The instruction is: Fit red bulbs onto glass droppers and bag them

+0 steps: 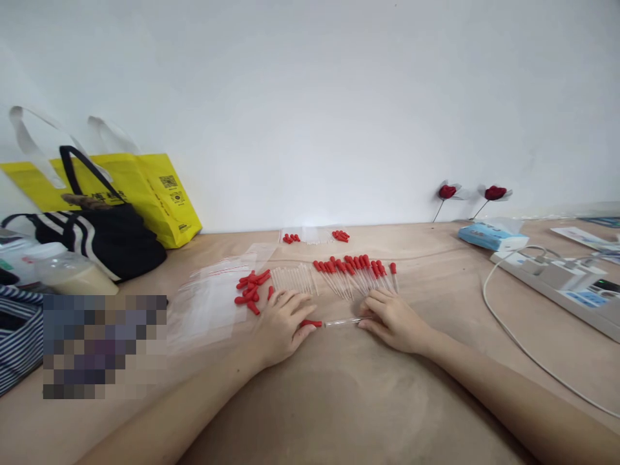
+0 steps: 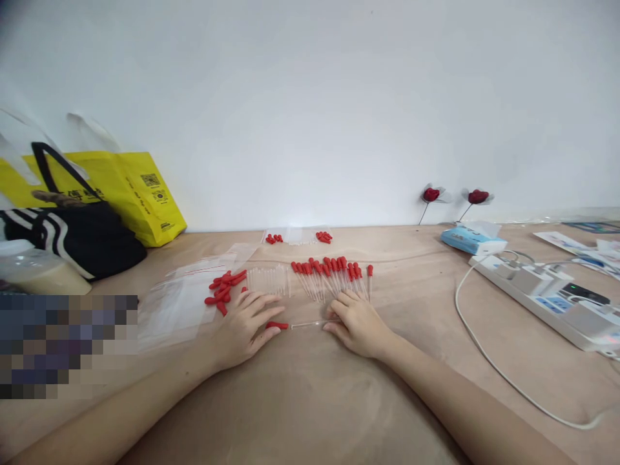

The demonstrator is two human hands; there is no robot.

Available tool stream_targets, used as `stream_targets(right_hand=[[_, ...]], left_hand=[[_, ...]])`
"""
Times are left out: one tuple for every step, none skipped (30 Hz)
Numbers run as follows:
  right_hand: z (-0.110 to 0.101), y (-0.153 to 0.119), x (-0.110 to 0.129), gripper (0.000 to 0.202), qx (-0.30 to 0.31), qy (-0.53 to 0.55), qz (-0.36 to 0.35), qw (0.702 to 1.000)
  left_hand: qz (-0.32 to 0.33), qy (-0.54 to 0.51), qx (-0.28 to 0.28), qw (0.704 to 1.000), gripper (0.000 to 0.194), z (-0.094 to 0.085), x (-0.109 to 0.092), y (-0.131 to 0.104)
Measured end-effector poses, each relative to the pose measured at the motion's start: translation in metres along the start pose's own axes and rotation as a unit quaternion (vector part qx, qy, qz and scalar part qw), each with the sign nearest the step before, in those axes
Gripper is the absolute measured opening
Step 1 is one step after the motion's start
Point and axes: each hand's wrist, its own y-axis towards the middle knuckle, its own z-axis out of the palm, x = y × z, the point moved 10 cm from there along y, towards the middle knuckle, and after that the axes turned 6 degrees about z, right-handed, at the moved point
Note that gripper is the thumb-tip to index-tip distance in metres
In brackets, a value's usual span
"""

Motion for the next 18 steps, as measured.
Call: stream_targets(right_hand=[[0.001,0.002,0.003,0.014,0.002,0.008,0.006,1.000],[0.001,0.005,0.005,0.016,0.004,0.012,0.012,1.000],[0.003,0.008,0.008,0.017,0.006,0.013,0.017,1.000],[0.005,0.011,0.010,0.017,0.011,0.013,0.022,1.000],[0.009,0.014,0.011,0.016,0.018,0.013,0.027,0.999],[0.012,0.016,0.012,0.015,0.026,0.014,0.031,0.999],[0.016,0.018,0.012,0.014,0.031,0.013,0.035,0.999],[0.018,0.019,0.012,0.013,0.030,0.010,0.039,0.999],[0.019,0.020,0.011,0.012,0.023,0.005,0.043,0.999],[0.019,0.020,0.011,0.011,0.010,-0.001,0.048,0.999],[0.018,0.019,0.010,0.011,-0.007,-0.006,0.053,0.999],[0.017,0.018,0.010,0.011,-0.024,-0.007,0.058,0.998],[0.016,0.016,0.010,0.010,-0.040,-0.004,0.061,0.997],[0.015,0.014,0.010,0.011,-0.053,0.004,0.063,0.997],[0.015,0.012,0.011,0.011,-0.064,0.014,0.064,0.996],[0.014,0.011,0.012,0.011,-0.073,0.024,0.063,0.995],[0.013,0.009,0.013,0.011,-0.083,0.033,0.061,0.994],[0.012,0.009,0.014,0.011,-0.093,0.039,0.060,0.993]], left_hand=[[0.004,-0.001,0.000,1.000,0.022,0.002,0.000,0.000],[0.010,-0.003,0.000,1.000,0.022,0.004,-0.001,0.000],[0.016,-0.007,-0.001,1.000,0.020,0.006,-0.002,0.000],[0.022,-0.013,-0.005,1.000,0.019,0.008,-0.003,0.000],[0.025,-0.019,-0.012,0.999,0.018,0.009,-0.004,0.000],[0.026,-0.025,-0.022,0.999,0.019,0.010,-0.004,-0.001],[0.022,-0.031,-0.032,0.999,0.019,0.010,-0.003,-0.001],[0.016,-0.037,-0.041,0.998,0.019,0.010,-0.002,-0.002],[0.009,-0.044,-0.048,0.998,0.019,0.010,-0.001,-0.003],[0.002,-0.050,-0.051,0.997,0.019,0.010,0.001,-0.003],[-0.005,-0.055,-0.051,0.997,0.018,0.010,0.002,-0.003],[-0.012,-0.059,-0.050,0.997,0.017,0.011,0.003,-0.003],[-0.018,-0.063,-0.051,0.997,0.016,0.010,0.004,-0.003],[-0.022,-0.065,-0.053,0.996,0.015,0.010,0.004,-0.002],[-0.025,-0.066,-0.056,0.996,0.014,0.009,0.004,-0.002],[-0.026,-0.067,-0.061,0.996,0.014,0.009,0.004,-0.002],[-0.024,-0.067,-0.067,0.995,0.013,0.008,0.003,-0.002],[-0.021,-0.068,-0.072,0.995,0.013,0.007,0.002,-0.002]])
